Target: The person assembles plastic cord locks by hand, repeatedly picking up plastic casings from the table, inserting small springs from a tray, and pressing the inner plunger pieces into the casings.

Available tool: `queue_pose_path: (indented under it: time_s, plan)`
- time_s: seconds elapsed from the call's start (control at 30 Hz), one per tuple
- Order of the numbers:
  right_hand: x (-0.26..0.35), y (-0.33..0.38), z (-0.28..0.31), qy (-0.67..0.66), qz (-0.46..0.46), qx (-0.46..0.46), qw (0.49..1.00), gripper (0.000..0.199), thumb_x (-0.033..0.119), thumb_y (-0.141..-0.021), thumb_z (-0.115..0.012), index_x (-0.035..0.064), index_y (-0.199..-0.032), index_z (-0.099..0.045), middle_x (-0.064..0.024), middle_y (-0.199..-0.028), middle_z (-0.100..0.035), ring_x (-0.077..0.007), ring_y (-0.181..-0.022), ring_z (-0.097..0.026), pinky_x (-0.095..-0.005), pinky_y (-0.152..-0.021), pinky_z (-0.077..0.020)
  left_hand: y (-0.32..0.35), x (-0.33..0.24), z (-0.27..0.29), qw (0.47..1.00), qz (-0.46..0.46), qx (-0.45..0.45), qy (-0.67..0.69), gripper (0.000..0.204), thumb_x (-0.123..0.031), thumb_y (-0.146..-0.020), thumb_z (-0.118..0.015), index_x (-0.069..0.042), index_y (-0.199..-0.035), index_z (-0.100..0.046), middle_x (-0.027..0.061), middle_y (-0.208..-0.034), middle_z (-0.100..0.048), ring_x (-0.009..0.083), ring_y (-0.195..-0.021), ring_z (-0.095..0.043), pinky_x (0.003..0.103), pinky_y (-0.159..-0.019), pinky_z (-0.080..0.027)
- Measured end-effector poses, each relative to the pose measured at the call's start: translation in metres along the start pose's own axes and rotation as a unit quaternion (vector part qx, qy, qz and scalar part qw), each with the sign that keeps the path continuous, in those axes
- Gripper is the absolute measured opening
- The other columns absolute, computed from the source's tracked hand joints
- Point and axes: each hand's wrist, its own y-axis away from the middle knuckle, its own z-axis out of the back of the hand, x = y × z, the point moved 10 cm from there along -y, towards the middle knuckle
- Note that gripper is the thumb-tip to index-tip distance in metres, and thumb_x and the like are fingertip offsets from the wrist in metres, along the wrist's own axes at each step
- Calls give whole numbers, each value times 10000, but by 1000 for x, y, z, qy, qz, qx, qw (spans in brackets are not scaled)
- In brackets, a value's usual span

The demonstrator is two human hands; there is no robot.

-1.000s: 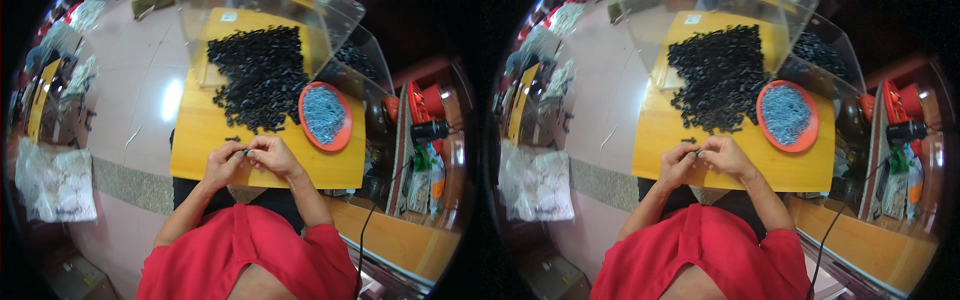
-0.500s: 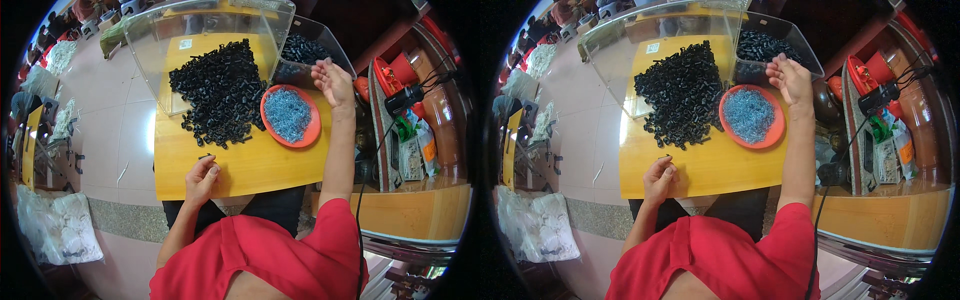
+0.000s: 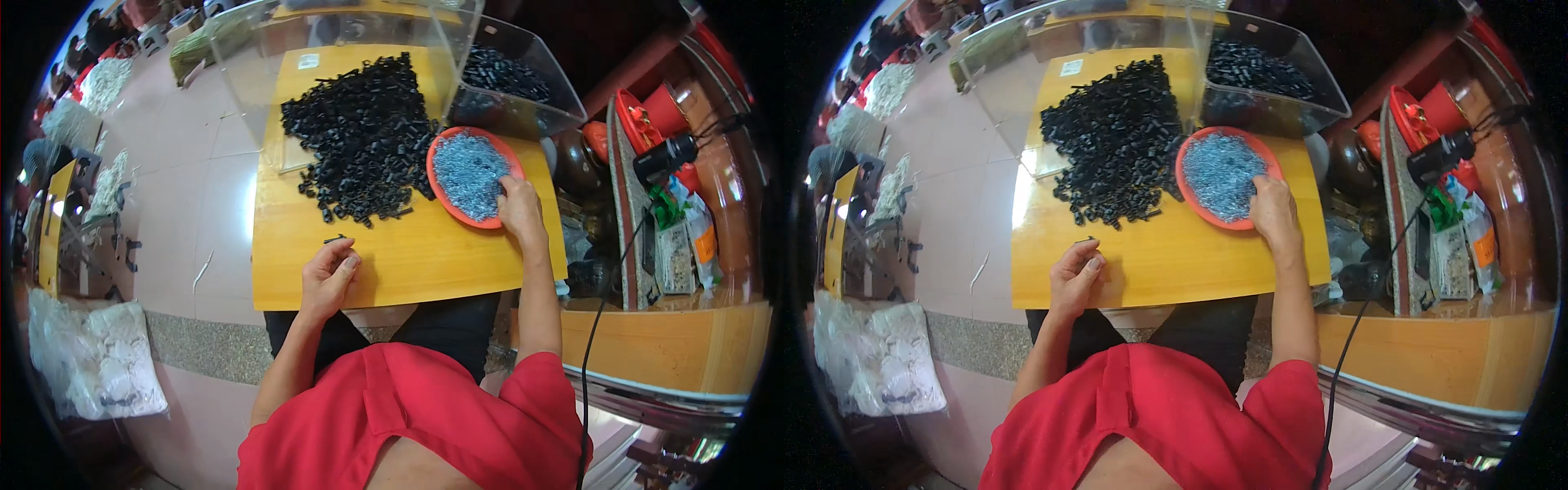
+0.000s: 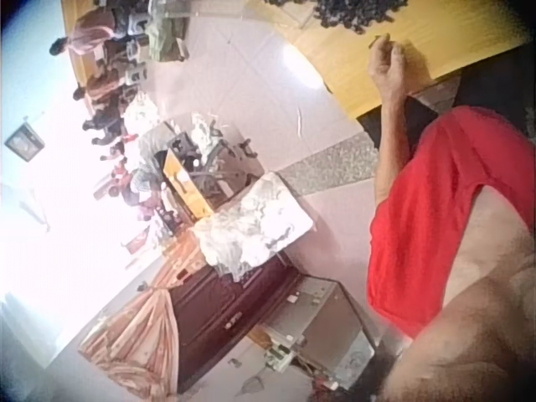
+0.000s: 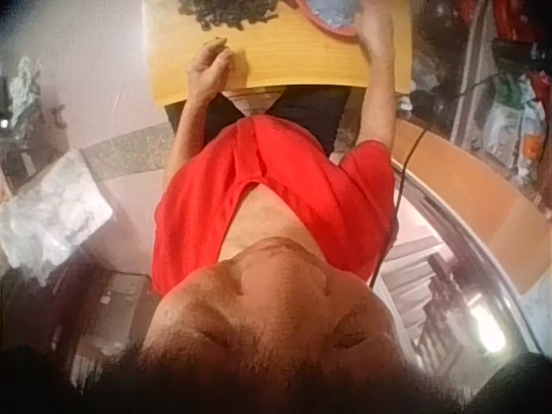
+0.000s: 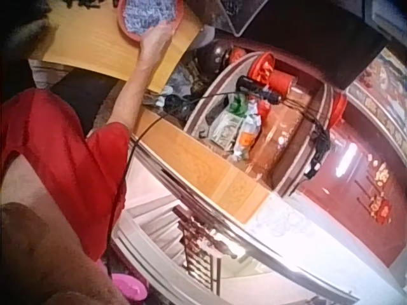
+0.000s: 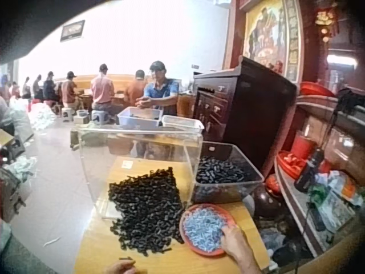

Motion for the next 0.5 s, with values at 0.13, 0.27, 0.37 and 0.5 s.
queue_pose_path:
  time_s: [0.13,0.27,0.37,0.5]
  plan:
    - [-11,5,-14,-7,-3,-4,1000,216,1,-670,-490,-18,-866,-580,-221,-830,-576,-375,-815,-540,-430,-744,-424,1,-1,0,999,17,-35,19,240,-3,-813,-527,40,-1049,-507,60,-805,-575,92,-637,-533,205,-562,-439]
    - [-12,11,-9,-27,8,-42,999,197,-6,-665,-465,-28,-822,-581,-223,-822,-578,-375,-791,-547,-426,-729,-431,4,-5,1,997,-6,-43,61,228,-16,-804,-548,39,-1024,-525,59,-790,-587,97,-636,-543,209,-558,-443]
    - [-13,13,0,-87,-11,-68,994,191,7,-685,-473,-25,-831,-593,-226,-826,-580,-373,-790,-552,-415,-720,-438,8,-12,3,996,-25,-70,41,197,-7,-809,-535,35,-1000,-551,62,-787,-586,99,-652,-542,226,-562,-454]
    - [-23,17,5,-169,-52,-86,980,163,52,-723,-528,3,-852,-616,-207,-829,-589,-351,-781,-567,-380,-710,-449,-5,-52,20,965,-130,-128,-188,182,-1,-757,-576,9,-938,-586,67,-770,-576,117,-617,-537,233,-557,-440]
